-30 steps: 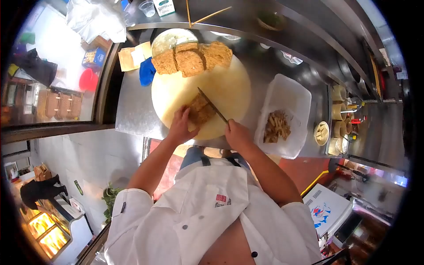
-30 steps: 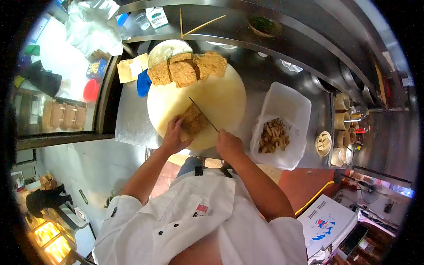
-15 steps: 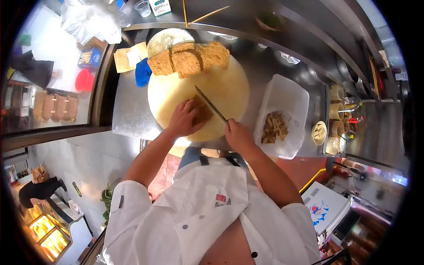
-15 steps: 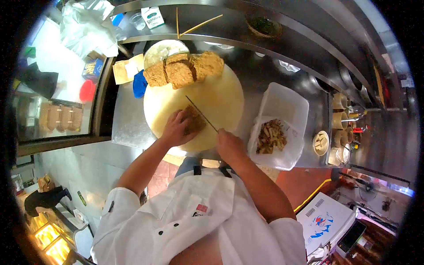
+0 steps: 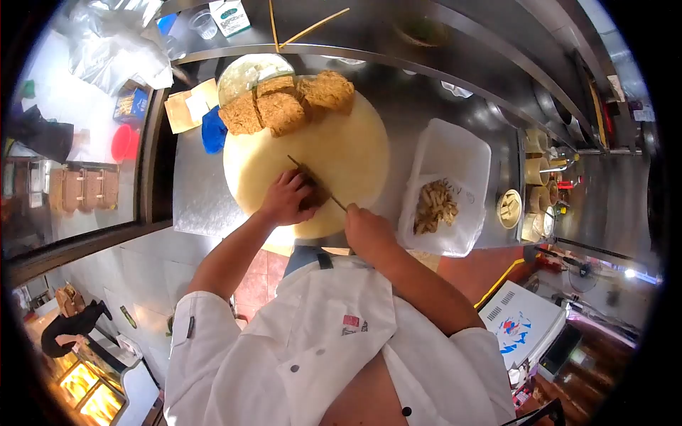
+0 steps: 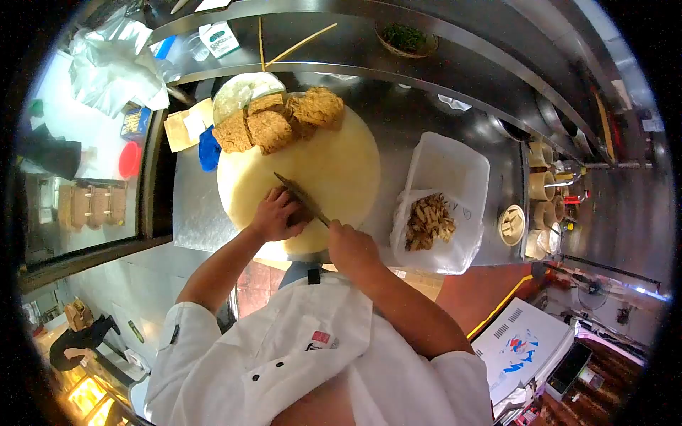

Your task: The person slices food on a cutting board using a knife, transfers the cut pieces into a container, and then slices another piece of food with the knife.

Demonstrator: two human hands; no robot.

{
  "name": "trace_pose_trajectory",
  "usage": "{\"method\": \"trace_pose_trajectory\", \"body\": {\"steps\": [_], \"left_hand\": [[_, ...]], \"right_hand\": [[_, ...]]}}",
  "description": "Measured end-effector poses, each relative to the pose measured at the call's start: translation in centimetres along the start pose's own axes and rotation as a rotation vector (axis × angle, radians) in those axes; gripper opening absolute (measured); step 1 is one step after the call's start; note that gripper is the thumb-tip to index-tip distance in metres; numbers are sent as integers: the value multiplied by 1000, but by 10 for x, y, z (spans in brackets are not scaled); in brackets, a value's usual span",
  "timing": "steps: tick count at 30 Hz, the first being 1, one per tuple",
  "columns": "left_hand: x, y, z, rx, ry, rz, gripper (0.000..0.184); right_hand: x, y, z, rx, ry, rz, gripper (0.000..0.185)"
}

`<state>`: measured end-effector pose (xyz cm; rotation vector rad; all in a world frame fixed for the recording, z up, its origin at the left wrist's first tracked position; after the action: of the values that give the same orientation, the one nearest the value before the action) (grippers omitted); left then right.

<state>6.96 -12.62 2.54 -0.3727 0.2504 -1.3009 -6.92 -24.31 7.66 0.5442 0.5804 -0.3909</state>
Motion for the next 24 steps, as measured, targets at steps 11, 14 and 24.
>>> {"method": "trace_pose_trajectory", "body": {"steps": [11,14,24], "left_hand": [[-2,0,3,4,-36,-3,46],[-3,-1,5,27,-87,-13,44],[-7,21,-40,1,10,-3,41]], "right_hand": [[62,6,-18,14,-60,76,15],[48,0,-11,42,-20,62,14],[55,2,-34,-3,-89,122,15]]}}
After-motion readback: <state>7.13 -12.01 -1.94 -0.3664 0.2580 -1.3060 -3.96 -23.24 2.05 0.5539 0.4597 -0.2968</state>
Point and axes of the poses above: each hand's wrist, its own x-axis towards the middle knuckle, its own z-axis out of the back of the hand, y = z × x, the point moved 9 cm from there along x, towards the middle knuckle, and after that the axes turned 12 degrees about y, right-handed, at the moved point
